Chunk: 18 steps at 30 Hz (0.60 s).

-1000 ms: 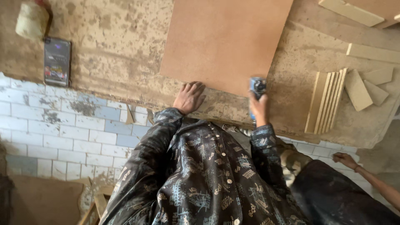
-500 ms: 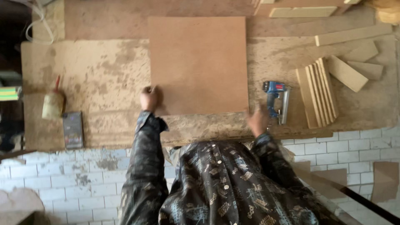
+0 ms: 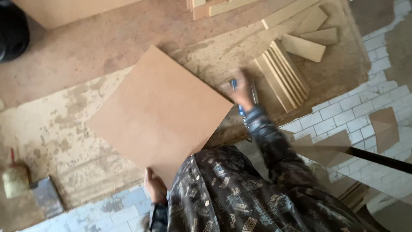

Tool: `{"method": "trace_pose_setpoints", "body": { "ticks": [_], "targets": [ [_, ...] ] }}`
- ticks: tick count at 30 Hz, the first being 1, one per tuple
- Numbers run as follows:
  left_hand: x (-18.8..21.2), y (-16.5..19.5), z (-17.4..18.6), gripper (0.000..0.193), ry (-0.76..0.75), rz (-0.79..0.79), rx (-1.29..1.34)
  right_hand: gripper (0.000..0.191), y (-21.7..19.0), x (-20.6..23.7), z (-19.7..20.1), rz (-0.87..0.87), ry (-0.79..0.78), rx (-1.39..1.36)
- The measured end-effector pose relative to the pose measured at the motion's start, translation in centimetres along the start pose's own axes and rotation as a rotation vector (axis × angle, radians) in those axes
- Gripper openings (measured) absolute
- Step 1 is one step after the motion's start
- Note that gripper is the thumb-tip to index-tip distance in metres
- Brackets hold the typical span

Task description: The person positions a square wood panel on a workbench and uses a pneumatic nail gun to fasten thin wood strips along its edge. They pick up and align strips one at a time, reposition the panel, and run a handheld rotary tool along the panel edge between nailing passes.

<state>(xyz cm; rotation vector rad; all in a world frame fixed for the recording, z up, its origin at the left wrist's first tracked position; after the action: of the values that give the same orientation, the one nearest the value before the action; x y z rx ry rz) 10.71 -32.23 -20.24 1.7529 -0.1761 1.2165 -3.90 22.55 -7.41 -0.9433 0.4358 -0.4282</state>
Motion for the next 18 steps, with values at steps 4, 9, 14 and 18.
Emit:
{"method": "trace_pose_setpoints", "body": {
  "ticks": [4,9,14,18],
  "targets": [
    [-0.9,3.8,-3.0,0.044,-0.115,-0.227,-0.203,0.079,9.2,-1.8,16.1,-0.272,0.314,0.571],
    [-1.9,8.2,-5.5,0.033,-0.111,-0.366,0.089,0.05,13.5,-0.1,21.6,-0.494,0.074,0.785],
    [-2.0,5.3,-8.1,0.044,0.018,-0.35,-0.097,0.053,12.7,0.0,21.4,-0.572,0.039,0.684],
    [0.5,-2.3,-17.3,0.033,-0.451,0.019,-0.463,0.054,13.1,-0.1,21.0,-0.58,-0.008,0.545]
  ]
}}
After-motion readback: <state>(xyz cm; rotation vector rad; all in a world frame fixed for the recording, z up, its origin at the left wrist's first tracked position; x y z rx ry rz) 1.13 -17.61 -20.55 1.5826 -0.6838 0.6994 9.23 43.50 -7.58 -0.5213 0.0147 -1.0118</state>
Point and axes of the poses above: each hand's wrist, its own x-axis away from the middle knuckle, its own z-axis out of the back of the hand, y = z × x, the point moved 9 cm from there along -x, towards the middle knuckle, and after that the axes turned 6 degrees about y, right-handed, at the moved point
